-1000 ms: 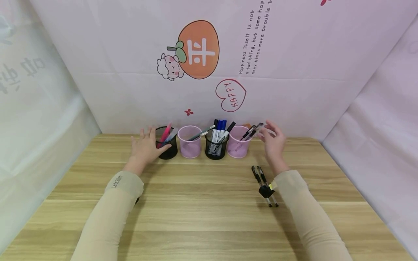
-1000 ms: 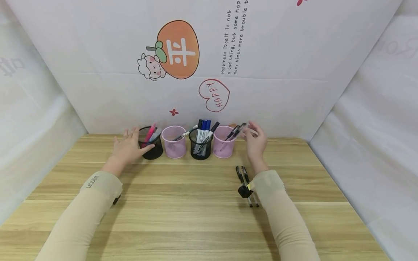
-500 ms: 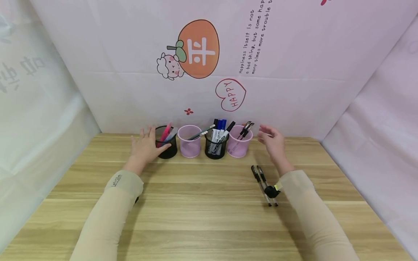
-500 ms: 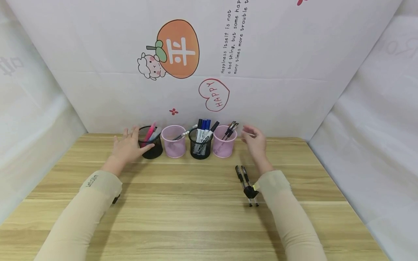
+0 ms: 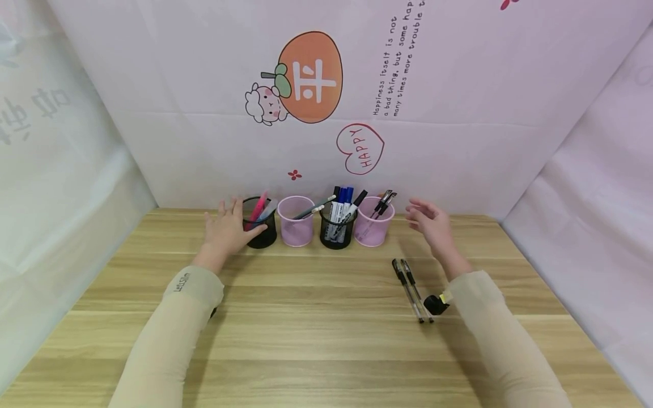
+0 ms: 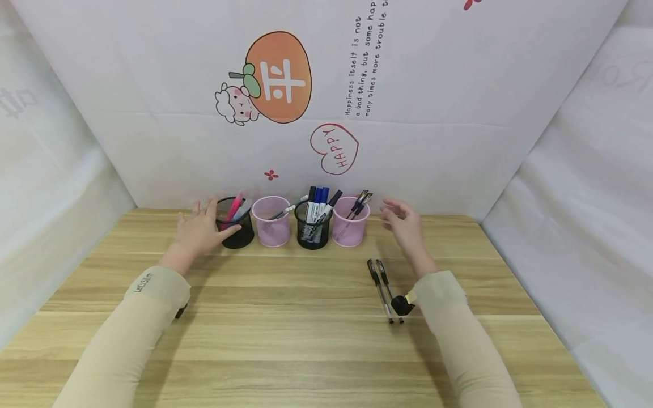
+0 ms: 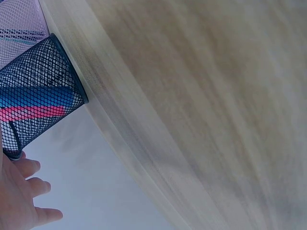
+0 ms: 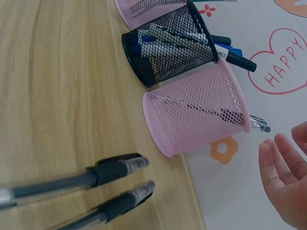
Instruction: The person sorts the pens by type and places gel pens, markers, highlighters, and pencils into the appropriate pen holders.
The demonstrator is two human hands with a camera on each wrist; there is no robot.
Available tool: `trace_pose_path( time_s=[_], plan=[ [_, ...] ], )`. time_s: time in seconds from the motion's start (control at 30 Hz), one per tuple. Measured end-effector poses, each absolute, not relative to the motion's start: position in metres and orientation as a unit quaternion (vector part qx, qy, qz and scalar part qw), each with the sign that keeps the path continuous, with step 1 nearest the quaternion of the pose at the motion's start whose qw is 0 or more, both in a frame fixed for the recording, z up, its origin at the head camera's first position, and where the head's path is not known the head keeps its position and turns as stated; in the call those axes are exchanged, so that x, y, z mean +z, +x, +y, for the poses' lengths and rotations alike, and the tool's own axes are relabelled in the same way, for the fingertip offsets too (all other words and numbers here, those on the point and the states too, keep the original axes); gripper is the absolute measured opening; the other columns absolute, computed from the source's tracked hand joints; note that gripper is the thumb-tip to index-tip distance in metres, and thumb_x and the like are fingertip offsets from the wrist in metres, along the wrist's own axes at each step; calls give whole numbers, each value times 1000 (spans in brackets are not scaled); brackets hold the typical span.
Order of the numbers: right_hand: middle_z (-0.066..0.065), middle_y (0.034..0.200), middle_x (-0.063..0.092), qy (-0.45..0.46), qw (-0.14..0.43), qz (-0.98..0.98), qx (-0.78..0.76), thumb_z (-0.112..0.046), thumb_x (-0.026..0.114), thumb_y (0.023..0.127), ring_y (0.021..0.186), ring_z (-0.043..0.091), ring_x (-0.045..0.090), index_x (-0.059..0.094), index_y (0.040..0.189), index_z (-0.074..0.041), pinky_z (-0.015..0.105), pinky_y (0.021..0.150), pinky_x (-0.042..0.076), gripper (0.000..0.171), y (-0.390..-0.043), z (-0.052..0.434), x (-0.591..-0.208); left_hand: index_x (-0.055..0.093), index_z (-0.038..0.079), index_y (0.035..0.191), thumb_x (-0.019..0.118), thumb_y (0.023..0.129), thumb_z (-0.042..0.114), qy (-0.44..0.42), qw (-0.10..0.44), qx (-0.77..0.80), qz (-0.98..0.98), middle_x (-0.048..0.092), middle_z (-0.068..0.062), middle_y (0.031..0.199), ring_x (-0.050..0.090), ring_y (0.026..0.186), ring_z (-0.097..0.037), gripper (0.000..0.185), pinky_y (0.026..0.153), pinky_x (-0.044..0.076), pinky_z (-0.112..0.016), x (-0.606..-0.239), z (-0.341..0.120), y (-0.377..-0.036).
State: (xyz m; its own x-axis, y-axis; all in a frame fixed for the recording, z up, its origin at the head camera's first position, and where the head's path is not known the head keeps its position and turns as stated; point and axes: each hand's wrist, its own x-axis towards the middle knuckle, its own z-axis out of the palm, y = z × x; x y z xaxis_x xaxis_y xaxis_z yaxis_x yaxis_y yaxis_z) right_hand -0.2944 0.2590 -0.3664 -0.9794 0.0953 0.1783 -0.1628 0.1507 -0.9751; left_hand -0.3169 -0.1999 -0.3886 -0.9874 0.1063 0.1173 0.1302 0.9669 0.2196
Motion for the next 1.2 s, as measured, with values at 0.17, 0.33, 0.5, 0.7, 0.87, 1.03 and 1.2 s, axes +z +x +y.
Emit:
trace_pose_path(
  time_s=[0.17, 0.33, 0.5, 0.7, 0.87, 1.03, 1.2],
  plan=[
    [12, 122, 66, 27, 87, -757, 647, -5, 53, 106, 97, 8, 65, 43, 148, 9, 23, 90, 55, 45, -289, 265, -368, 13, -3, 162, 47, 93, 77, -60, 49, -114, -990, 16, -28, 166, 9, 152, -50, 111, 114, 7, -76, -388, -200, -315],
    [-15, 101, 66, 38, 78, -761, 643, -4, 54, 105, 93, 6, 66, 44, 145, 13, 23, 87, 57, 45, -285, 270, -373, 13, -2, 162, 48, 94, 75, -59, 52, -117, -990, 17, -27, 166, 9, 152, -50, 109, 114, 7, -76, -387, -199, -313],
    [-12, 103, 66, 56, 74, -774, 626, -3, 55, 104, 96, 9, 66, 45, 144, 14, 24, 87, 57, 44, -279, 275, -380, 12, -2, 162, 48, 95, 74, -58, 53, -116, -990, 17, -27, 166, 9, 152, -50, 108, 114, 6, -76, -387, -199, -313],
    [-15, 101, 66, 65, 70, -779, 620, -2, 56, 104, 94, 5, 66, 44, 143, 16, 22, 82, 58, 45, -273, 281, -386, 11, -3, 162, 46, 94, 77, -59, 48, -115, -990, 16, -27, 166, 8, 152, -50, 111, 114, 4, -75, -387, -200, -314],
    [-6, 107, 67, 65, 48, -789, 609, -2, 57, 103, 95, 6, 67, 43, 144, 15, 25, 84, 58, 47, -268, 286, -391, 12, -3, 162, 46, 93, 78, -59, 48, -117, -990, 16, -27, 166, 8, 152, -50, 112, 115, 4, -75, -387, -199, -315],
    [24, 128, 61, 64, 26, -805, 590, -4, 55, 105, 98, 8, 67, 42, 147, 12, 25, 86, 58, 47, -264, 288, -393, 11, -4, 162, 46, 95, 76, -60, 48, -112, -991, 16, -28, 166, 8, 152, -50, 110, 114, 3, -75, -388, -200, -315],
    [39, 139, 48, 61, 1, -812, 580, -4, 54, 105, 95, 6, 67, 41, 148, 12, 29, 87, 58, 48, -261, 289, -395, 11, -4, 162, 44, 93, 79, -61, 47, -111, -991, 16, -28, 166, 7, 152, -50, 112, 114, 3, -75, -388, -200, -315]
  ],
)
